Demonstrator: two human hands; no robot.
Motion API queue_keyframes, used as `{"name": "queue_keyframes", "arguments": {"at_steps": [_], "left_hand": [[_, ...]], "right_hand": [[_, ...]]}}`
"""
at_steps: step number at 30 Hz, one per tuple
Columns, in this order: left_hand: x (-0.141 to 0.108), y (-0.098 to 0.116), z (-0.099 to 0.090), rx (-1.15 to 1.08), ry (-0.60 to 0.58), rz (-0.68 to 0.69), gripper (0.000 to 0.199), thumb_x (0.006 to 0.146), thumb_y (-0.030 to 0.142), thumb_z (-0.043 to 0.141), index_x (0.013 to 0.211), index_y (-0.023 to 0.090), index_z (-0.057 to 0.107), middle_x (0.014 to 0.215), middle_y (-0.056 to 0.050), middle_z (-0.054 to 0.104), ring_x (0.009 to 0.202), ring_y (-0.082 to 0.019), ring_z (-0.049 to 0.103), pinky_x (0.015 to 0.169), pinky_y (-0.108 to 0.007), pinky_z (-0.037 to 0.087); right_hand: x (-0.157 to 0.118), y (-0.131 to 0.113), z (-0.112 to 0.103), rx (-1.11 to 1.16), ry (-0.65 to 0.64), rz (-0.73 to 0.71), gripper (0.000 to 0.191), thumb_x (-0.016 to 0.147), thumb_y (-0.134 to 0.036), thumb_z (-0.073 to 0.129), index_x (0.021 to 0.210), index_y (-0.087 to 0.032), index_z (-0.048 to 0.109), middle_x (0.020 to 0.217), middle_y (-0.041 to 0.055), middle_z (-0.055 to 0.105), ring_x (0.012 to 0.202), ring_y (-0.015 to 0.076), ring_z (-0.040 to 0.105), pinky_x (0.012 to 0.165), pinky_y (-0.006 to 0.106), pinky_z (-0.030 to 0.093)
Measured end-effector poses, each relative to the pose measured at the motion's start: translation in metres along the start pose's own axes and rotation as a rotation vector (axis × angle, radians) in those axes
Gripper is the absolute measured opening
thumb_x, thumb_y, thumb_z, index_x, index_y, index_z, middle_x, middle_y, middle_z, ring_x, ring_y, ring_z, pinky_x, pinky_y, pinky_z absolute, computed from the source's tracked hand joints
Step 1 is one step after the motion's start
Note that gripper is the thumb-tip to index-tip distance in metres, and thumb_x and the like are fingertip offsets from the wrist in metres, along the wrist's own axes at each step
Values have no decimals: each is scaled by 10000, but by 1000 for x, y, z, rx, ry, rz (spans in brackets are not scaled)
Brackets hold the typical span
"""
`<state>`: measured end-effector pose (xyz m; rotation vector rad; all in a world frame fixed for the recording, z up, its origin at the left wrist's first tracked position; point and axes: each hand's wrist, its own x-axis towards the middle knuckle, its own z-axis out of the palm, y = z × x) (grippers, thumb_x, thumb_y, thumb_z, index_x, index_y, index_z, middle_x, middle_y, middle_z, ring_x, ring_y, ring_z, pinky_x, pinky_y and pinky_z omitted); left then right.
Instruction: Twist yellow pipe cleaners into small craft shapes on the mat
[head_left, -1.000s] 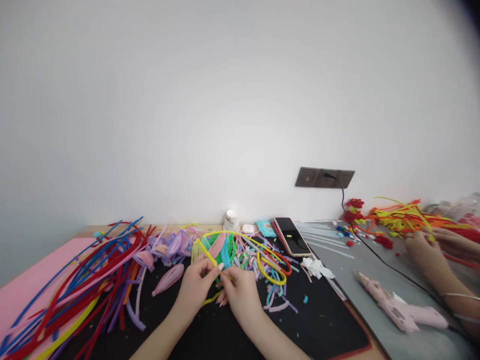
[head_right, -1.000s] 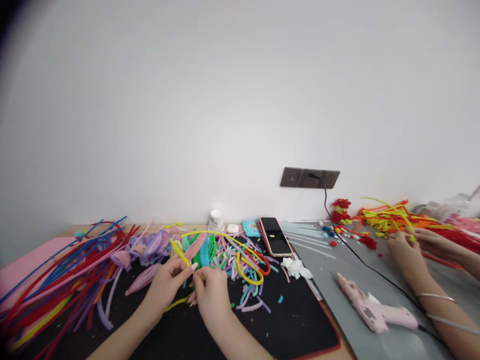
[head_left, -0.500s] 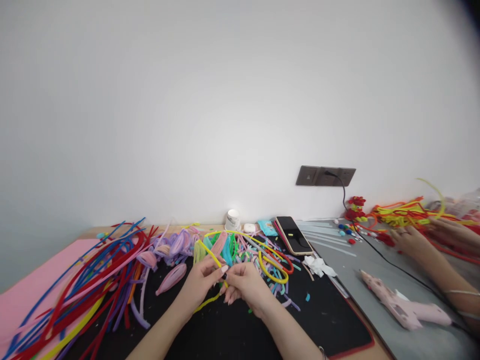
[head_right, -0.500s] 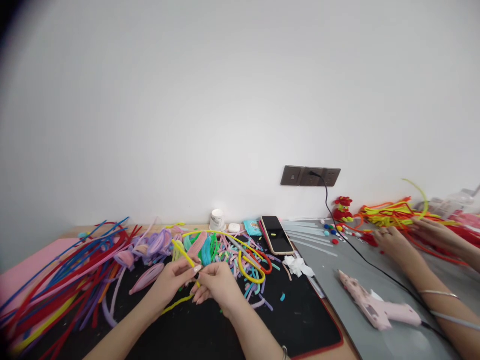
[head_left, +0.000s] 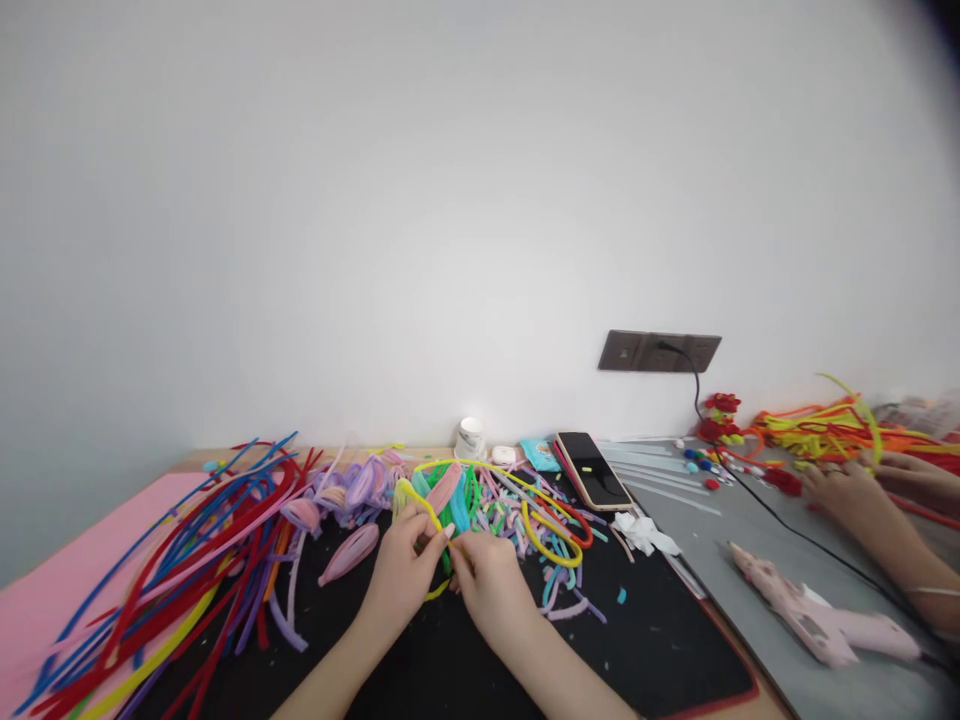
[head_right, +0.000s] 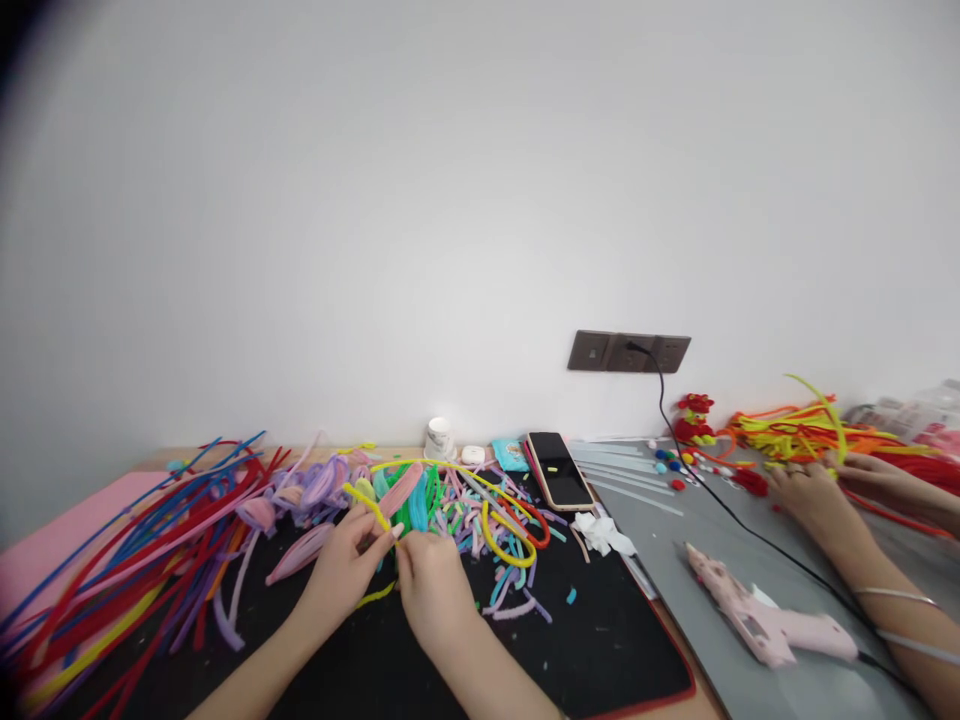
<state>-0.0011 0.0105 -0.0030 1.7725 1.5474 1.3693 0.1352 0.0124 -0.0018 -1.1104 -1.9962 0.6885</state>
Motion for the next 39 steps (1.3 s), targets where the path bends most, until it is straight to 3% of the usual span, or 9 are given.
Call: {"name": "queue_keyframes", "arguments": {"at_steps": [3,8,12,15,23,30,32,36,39], "left_hand": [[0,-1,1,-21,-11,-10,303,764,277,505,516,185,358,617,16,398,583,-139,416,566,-263,341],[5,-1,-4,-274,-168,-60,291,768,353,524,564,164,439,647,14,415,598,-127,422,567,-254,351],[6,1,-9,-461,-349,-198,259,754,402,551,715,146,542,657,13,462,557,-109,417,515,-232,324],[5,2,-11,-456,-341,-228,250,753,391,555,742,141,549,718,0,491,583,-109,434,541,-236,347],[3,5,-11,-85,-134,35,316,793,294,504,529,173,380,676,10,426,661,-136,440,637,-260,361],[0,1,-8,47,-31,94,304,802,243,483,538,184,344,640,17,396,620,-136,420,592,-260,336],[1,1,-8,16,-50,68,310,799,265,492,536,182,352,626,20,398,613,-134,419,592,-259,340],[4,3,-10,-243,-224,-87,257,790,344,516,616,161,466,617,31,435,530,-102,404,518,-231,334],[5,3,-11,-393,-316,-152,231,776,363,538,706,144,545,651,26,472,512,-85,396,487,-214,322]], "right_hand": [[0,-3,1,53,8,34,269,817,-199,441,549,-191,457,534,37,542,523,147,534,558,272,388],[7,-4,-2,679,-163,443,269,736,-385,546,605,-154,499,485,3,556,378,116,531,414,231,411],[8,-2,-10,953,-271,537,301,624,-387,671,638,-114,545,538,27,621,377,73,525,404,182,406],[8,-1,-11,981,-279,549,277,609,-344,684,615,-107,542,554,41,640,374,70,533,394,171,410],[7,-5,0,723,-96,510,198,706,-302,578,628,-138,499,542,13,610,403,115,576,439,233,479],[-1,-3,-1,77,23,-23,217,805,-190,464,590,-179,491,519,13,568,531,144,587,606,285,466],[0,-5,-2,160,4,24,218,802,-194,467,586,-179,494,490,4,548,497,138,579,564,270,464],[6,-3,-4,668,-111,366,200,738,-274,560,585,-152,519,482,-8,561,372,99,532,387,199,417],[9,1,-7,947,-141,463,235,646,-318,673,594,-121,556,526,0,600,348,52,490,357,156,389]]}}
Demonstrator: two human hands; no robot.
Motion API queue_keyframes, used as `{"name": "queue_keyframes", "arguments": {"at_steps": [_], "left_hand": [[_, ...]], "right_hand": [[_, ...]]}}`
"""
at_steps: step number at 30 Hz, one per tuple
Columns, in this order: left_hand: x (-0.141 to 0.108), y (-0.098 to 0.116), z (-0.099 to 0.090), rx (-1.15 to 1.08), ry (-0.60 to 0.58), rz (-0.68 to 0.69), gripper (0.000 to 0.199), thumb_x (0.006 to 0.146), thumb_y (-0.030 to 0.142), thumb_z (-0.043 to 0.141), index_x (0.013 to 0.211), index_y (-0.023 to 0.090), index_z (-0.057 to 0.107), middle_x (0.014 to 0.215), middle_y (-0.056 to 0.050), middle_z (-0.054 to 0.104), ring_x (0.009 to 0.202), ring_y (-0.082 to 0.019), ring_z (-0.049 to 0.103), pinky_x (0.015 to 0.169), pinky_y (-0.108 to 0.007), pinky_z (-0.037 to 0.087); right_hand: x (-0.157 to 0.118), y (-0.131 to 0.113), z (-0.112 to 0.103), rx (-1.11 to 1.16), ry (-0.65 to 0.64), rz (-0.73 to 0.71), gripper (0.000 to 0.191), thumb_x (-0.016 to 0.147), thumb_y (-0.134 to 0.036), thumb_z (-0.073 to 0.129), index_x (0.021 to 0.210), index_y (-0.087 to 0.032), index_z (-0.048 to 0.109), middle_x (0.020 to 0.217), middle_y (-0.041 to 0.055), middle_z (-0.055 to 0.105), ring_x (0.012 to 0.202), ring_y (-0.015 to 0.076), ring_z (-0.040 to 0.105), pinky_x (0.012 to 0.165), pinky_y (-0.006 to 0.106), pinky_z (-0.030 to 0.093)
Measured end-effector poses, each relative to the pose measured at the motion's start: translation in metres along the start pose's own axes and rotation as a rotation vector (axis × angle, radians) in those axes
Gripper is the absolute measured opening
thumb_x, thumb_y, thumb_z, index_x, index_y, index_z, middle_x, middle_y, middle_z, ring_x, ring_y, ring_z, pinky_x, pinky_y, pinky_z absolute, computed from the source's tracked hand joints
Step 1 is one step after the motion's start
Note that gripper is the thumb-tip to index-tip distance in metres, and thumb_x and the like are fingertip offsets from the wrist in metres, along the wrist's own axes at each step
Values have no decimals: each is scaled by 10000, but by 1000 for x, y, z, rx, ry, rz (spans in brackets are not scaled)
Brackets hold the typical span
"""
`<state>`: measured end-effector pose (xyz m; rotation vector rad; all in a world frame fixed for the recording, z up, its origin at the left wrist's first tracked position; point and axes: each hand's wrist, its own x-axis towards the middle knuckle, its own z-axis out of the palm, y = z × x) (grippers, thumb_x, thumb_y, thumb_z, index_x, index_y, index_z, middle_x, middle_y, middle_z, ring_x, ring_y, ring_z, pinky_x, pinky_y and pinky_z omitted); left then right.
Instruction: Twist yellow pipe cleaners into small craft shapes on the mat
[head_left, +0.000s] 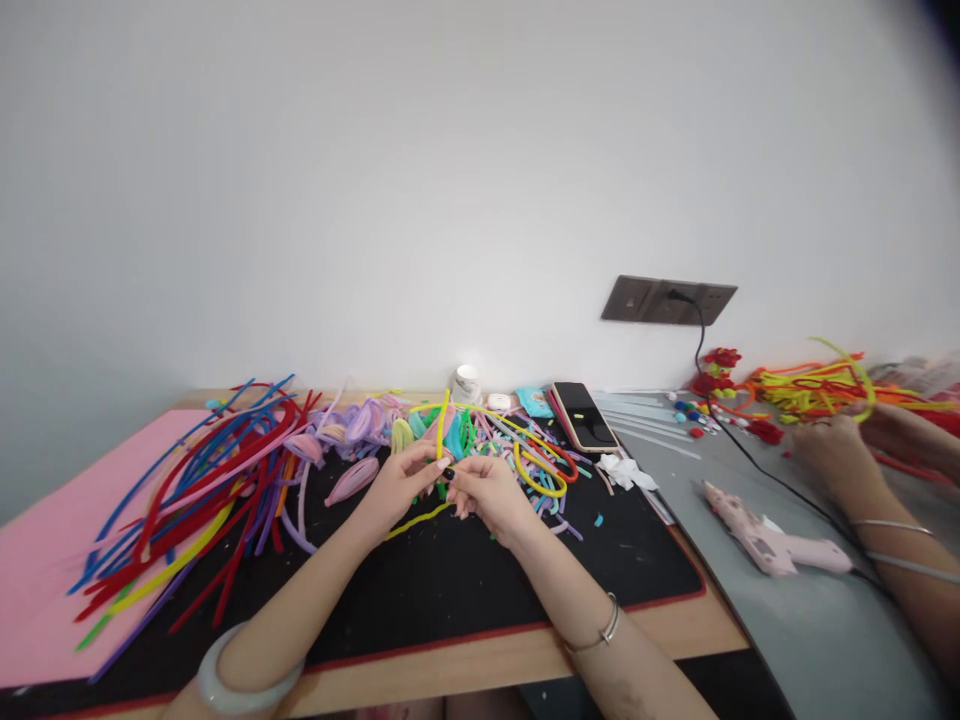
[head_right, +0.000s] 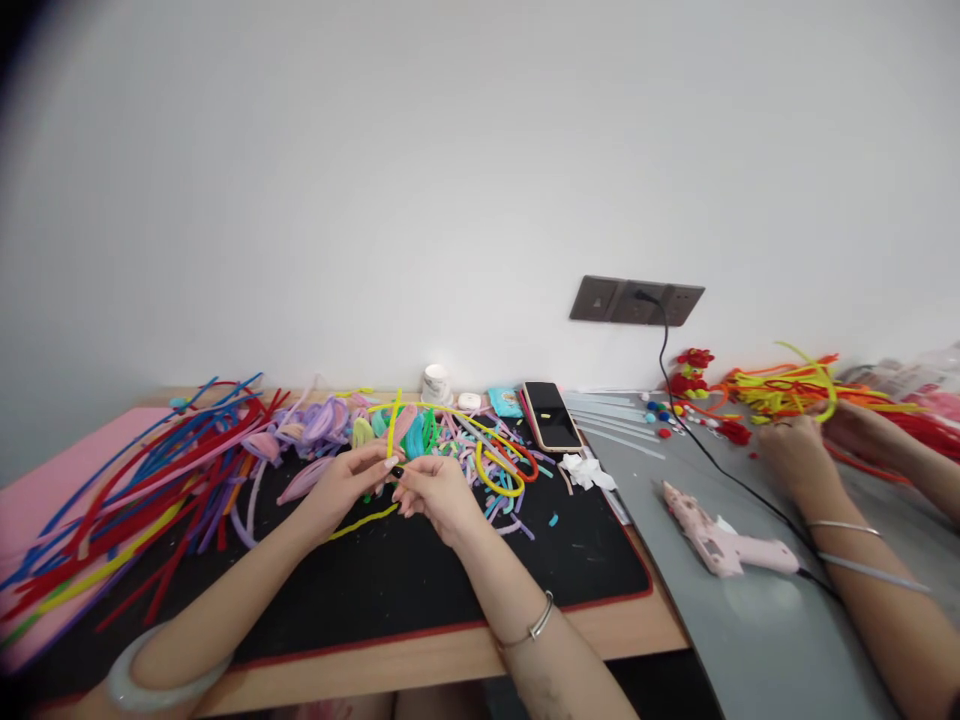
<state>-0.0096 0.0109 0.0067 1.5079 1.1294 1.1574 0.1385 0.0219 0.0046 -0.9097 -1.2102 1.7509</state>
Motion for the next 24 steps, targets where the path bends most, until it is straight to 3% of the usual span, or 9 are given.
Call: {"name": "queue_keyframes", "arguments": {"at_steps": [4,8,14,19,24], "left_hand": [[0,0,-1,46,12,19,259,786,354,527,634,144,519,650,21,471,551,-94,401,532,-223,336],[0,3,-2,221,87,102,273,780,295,512,556,168,422,627,20,436,631,-126,438,621,-246,368],[-2,4,-2,405,158,232,256,796,227,479,562,182,386,729,-9,480,726,-153,477,703,-276,388],[-3,4,1,465,184,290,243,793,175,470,569,186,379,741,-18,483,742,-160,483,710,-285,391],[-3,3,2,425,237,267,249,799,206,478,566,182,395,711,-11,473,708,-154,472,682,-275,393]], "right_hand": [[1,0,-3,84,-35,54,278,609,-343,718,611,-105,575,551,15,619,366,42,502,367,142,398],[2,5,1,-103,25,19,246,693,-348,634,667,-112,568,596,34,635,403,93,569,385,183,441],[0,11,-1,-620,93,-243,193,833,-242,434,701,-159,547,477,-8,559,417,116,559,433,201,426],[-8,4,1,-1017,155,-528,229,852,-188,413,646,-174,513,549,13,562,503,117,523,527,219,375],[-19,0,8,-1100,161,-666,207,847,-218,447,660,-166,519,611,12,533,554,111,474,555,227,336]]}}
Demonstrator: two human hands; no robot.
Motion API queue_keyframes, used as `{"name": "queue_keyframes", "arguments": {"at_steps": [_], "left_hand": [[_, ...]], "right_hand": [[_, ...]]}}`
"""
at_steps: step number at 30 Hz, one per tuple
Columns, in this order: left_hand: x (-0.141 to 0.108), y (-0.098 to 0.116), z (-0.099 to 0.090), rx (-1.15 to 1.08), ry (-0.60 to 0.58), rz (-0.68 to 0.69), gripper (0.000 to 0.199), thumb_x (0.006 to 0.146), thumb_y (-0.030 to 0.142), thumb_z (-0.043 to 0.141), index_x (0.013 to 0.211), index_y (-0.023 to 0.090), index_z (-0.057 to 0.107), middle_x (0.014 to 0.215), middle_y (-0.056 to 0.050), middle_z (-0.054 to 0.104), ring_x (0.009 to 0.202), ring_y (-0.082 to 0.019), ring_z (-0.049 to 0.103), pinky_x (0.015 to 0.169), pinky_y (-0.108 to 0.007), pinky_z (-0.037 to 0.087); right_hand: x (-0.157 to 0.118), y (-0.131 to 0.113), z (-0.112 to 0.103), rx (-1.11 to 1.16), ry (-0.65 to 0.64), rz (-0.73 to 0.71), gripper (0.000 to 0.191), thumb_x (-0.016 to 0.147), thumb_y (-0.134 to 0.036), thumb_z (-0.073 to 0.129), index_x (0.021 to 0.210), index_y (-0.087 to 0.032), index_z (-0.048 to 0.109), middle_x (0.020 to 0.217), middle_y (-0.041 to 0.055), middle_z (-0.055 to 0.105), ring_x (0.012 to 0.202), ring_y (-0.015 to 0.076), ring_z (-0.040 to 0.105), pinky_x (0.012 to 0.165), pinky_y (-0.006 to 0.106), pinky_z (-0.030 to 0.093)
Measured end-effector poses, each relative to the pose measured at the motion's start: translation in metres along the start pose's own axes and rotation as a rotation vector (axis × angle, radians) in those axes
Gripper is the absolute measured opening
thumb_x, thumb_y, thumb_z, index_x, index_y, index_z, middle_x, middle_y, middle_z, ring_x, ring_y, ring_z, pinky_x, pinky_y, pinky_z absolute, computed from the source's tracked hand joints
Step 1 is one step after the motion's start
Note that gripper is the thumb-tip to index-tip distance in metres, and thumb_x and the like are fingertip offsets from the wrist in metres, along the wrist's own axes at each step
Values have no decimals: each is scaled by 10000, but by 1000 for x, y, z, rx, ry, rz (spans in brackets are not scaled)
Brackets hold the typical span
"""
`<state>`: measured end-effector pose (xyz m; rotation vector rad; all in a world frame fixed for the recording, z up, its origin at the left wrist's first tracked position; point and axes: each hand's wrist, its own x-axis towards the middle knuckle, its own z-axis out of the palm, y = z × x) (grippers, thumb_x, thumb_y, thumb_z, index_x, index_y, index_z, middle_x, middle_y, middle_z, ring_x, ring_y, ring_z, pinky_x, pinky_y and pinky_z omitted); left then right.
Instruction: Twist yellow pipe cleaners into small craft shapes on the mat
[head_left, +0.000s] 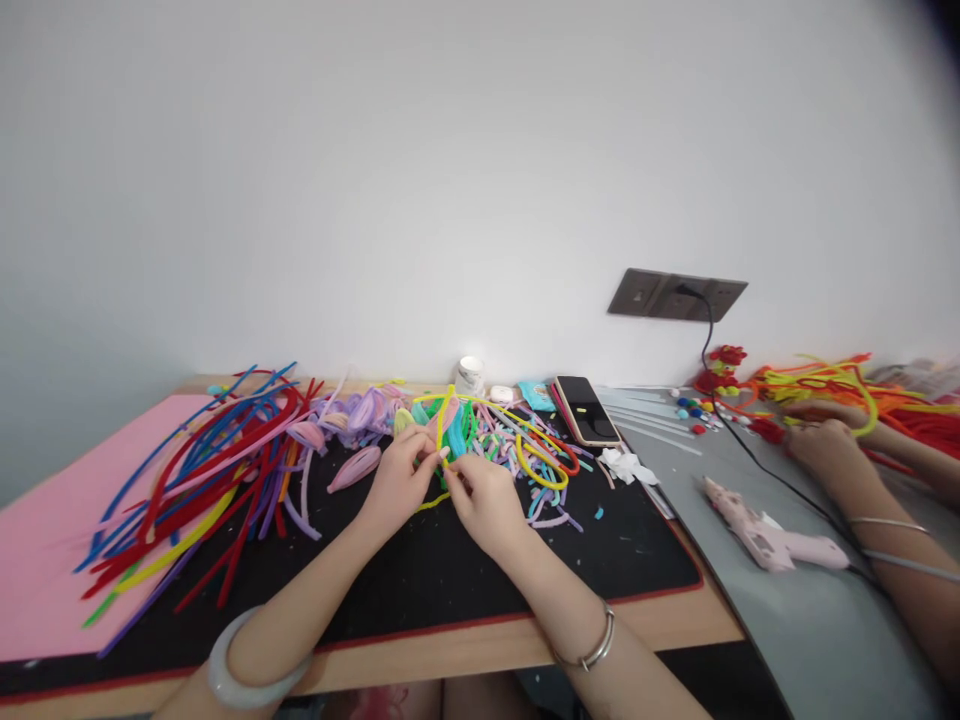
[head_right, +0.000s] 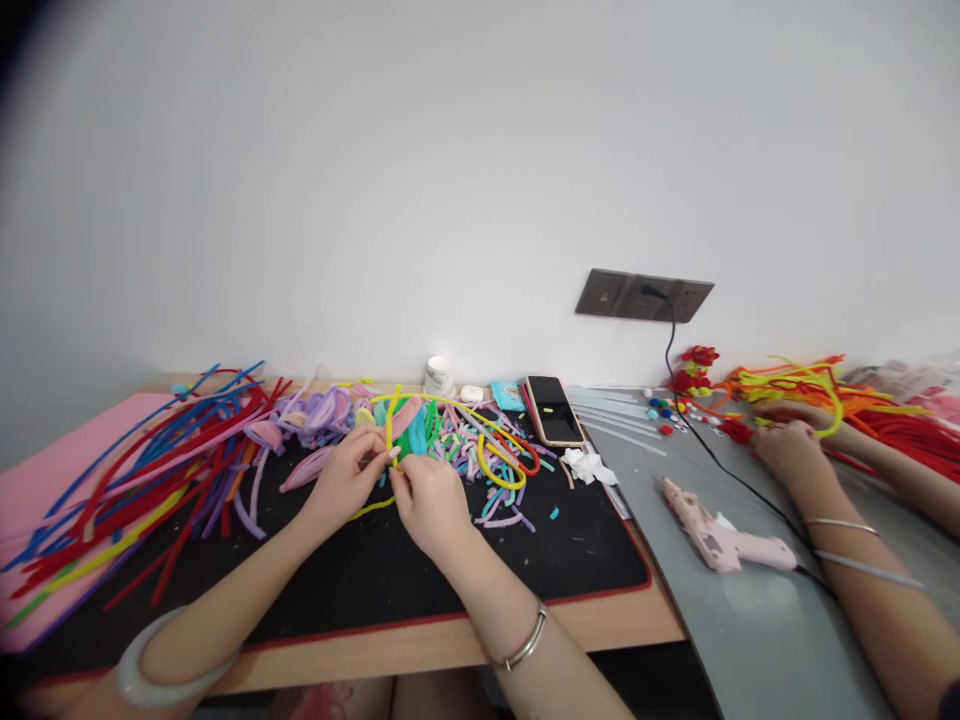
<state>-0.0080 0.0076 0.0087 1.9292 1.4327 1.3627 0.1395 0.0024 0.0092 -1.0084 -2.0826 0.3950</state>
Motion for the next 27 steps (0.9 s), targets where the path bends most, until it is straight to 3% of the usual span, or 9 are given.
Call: {"name": "queue_keyframes", "arguments": {"at_steps": [3,6,7,9,12,18,27], "left_hand": [[0,-1,-1,-156,-20,-133,277,814,309,491,575,174,455,663,4,466,650,-137,473,623,-252,401],[1,2,-2,-357,-80,-251,253,798,366,509,640,170,532,644,15,479,608,-124,480,566,-230,410],[1,3,-2,-396,-98,-270,239,787,367,519,655,169,548,635,18,481,599,-123,480,557,-227,412],[1,7,-3,-425,-133,-282,219,766,356,539,663,165,569,615,23,481,583,-120,476,554,-227,415],[2,10,-4,-421,-157,-275,215,747,351,556,654,159,575,605,25,475,567,-116,469,555,-230,412],[0,5,-4,-407,-179,-271,264,758,411,536,684,158,554,604,23,492,565,-120,460,548,-234,392],[1,0,1,-418,-296,-308,234,779,393,522,749,161,507,533,51,470,490,-99,455,517,-222,375]], "right_hand": [[0,1,-2,181,71,78,274,861,-264,427,615,-163,492,565,-8,484,535,97,449,541,219,334],[5,10,-3,498,159,336,303,872,-361,397,670,-161,500,537,-27,469,434,72,405,429,199,299],[7,14,-3,631,121,429,305,858,-407,411,703,-160,502,543,-32,491,370,57,368,369,194,258],[11,20,-2,849,-75,540,343,823,-479,442,752,-153,519,560,-22,545,298,45,347,297,190,193],[12,22,-3,1011,-289,590,348,761,-499,531,734,-153,506,557,-8,589,285,46,386,268,170,186],[12,14,-6,1053,-441,589,312,758,-456,542,688,-161,468,508,-47,532,294,25,362,281,141,194],[9,22,3,608,-245,386,101,758,-187,464,658,-174,467,517,-49,520,387,48,397,404,163,299]]}}
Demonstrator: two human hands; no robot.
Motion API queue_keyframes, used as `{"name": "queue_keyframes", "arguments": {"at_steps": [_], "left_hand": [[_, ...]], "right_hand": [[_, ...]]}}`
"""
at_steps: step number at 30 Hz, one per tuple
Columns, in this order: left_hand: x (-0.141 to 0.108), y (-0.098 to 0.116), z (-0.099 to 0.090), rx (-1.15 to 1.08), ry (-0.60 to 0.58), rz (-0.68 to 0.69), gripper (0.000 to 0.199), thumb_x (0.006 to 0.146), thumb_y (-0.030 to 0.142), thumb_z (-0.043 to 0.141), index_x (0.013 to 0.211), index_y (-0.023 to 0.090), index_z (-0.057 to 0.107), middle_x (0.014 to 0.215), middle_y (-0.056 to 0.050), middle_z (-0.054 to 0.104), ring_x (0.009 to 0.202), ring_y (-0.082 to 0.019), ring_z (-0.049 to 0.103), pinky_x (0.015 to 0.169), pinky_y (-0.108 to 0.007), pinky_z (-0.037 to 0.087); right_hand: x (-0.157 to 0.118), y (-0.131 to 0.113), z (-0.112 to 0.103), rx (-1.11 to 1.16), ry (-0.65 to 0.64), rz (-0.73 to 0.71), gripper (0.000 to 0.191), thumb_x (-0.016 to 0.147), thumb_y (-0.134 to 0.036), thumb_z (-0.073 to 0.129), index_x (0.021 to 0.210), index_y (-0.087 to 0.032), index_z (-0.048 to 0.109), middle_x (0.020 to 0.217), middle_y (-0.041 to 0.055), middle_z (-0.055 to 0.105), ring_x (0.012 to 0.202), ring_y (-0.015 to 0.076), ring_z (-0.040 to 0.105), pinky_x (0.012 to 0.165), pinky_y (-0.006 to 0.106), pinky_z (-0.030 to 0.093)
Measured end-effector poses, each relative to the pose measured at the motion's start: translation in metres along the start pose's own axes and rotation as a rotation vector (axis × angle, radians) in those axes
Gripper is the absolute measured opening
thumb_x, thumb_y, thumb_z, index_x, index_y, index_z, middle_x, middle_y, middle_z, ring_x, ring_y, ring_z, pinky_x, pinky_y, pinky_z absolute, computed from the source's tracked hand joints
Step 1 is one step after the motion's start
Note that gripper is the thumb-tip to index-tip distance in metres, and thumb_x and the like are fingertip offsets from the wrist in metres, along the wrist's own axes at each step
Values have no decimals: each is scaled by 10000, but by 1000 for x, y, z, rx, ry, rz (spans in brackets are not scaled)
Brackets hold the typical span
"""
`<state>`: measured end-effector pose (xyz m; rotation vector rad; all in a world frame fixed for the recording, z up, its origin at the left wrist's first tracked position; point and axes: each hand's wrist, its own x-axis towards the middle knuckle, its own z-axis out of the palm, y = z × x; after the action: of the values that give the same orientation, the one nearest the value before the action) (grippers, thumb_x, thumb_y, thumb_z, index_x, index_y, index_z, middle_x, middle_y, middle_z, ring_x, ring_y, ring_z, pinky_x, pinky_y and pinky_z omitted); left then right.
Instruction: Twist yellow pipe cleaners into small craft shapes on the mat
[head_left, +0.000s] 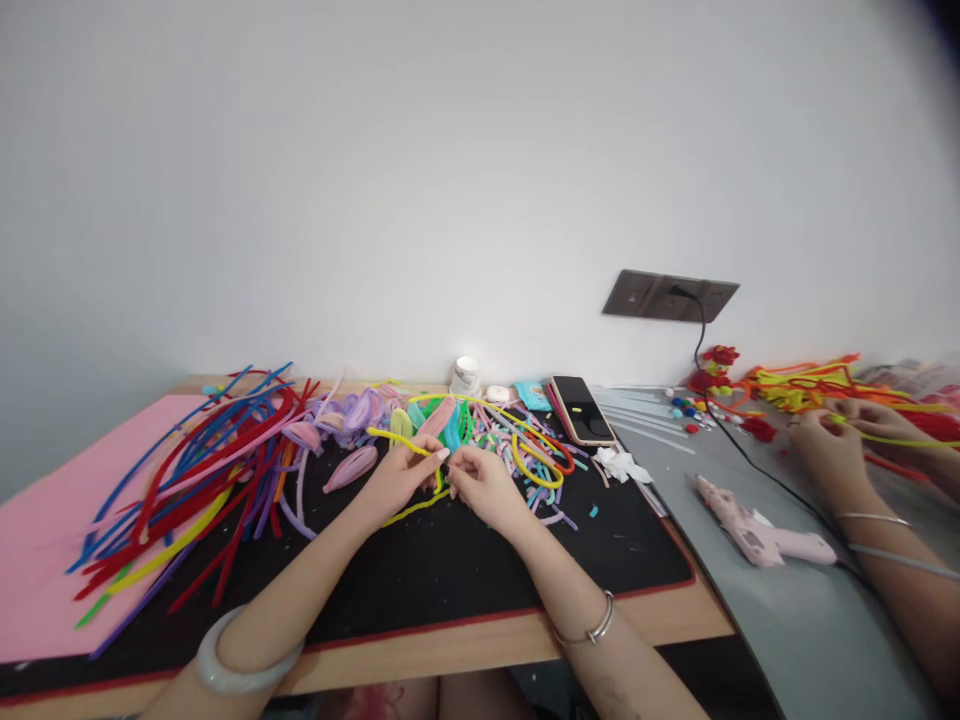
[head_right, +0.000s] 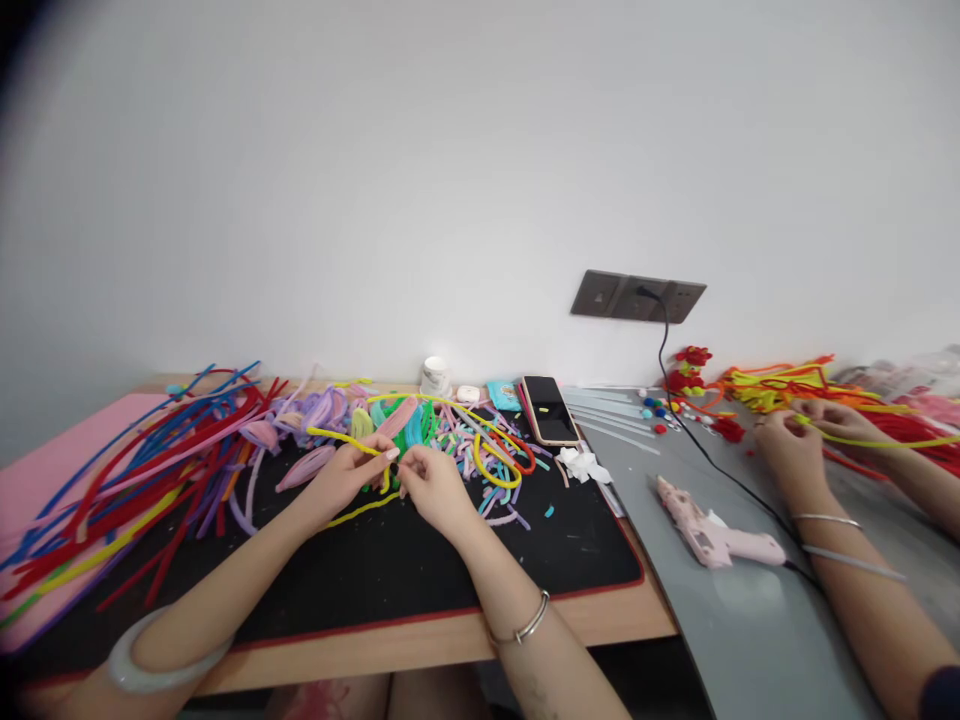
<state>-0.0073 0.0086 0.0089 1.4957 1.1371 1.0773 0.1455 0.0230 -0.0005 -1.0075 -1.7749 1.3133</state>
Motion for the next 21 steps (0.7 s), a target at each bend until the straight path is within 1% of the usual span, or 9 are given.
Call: {"name": "queue_keyframes", "arguments": {"at_steps": [3,6,10,14,16,18,21], "left_hand": [[0,-2,-2,28,-21,-1,228,800,387,500,760,163,496,522,54,469,469,-90,443,497,-209,357],[-1,-3,-3,72,-19,8,225,818,390,474,792,169,506,511,58,463,465,-93,437,492,-207,344],[-3,-2,-4,142,5,42,226,825,380,457,756,175,520,500,60,449,467,-96,427,498,-208,327],[-3,1,-4,165,39,62,238,806,380,481,680,180,507,462,68,413,434,-95,382,473,-213,300],[-4,3,-3,162,53,55,240,793,377,500,649,186,485,457,71,399,422,-92,367,455,-212,285],[-4,4,-2,152,56,28,234,781,370,518,638,192,467,451,76,394,400,-88,355,431,-210,267],[-5,5,1,113,40,-12,228,781,362,519,642,195,448,449,79,419,370,-83,364,413,-209,277]], "right_hand": [[0,1,-1,-71,41,-50,110,761,-194,470,654,-173,480,541,-36,536,424,62,417,433,176,312],[1,1,-2,-66,51,-58,93,764,-199,470,677,-176,490,548,-32,543,418,66,417,426,180,314],[1,-2,-3,13,32,-29,84,760,-207,479,684,-174,493,549,-31,552,378,54,395,386,173,300],[2,-4,-4,142,7,43,140,771,-277,507,683,-171,477,541,-36,551,336,41,365,340,165,265],[3,-4,-4,183,4,57,174,778,-303,510,672,-175,456,536,-41,545,332,40,361,335,163,249],[4,-1,-5,209,20,62,185,791,-295,489,655,-182,436,507,-52,518,334,43,349,343,166,239],[3,1,-4,191,63,22,194,800,-260,458,626,-187,416,467,-62,463,357,54,334,378,177,252]]}}
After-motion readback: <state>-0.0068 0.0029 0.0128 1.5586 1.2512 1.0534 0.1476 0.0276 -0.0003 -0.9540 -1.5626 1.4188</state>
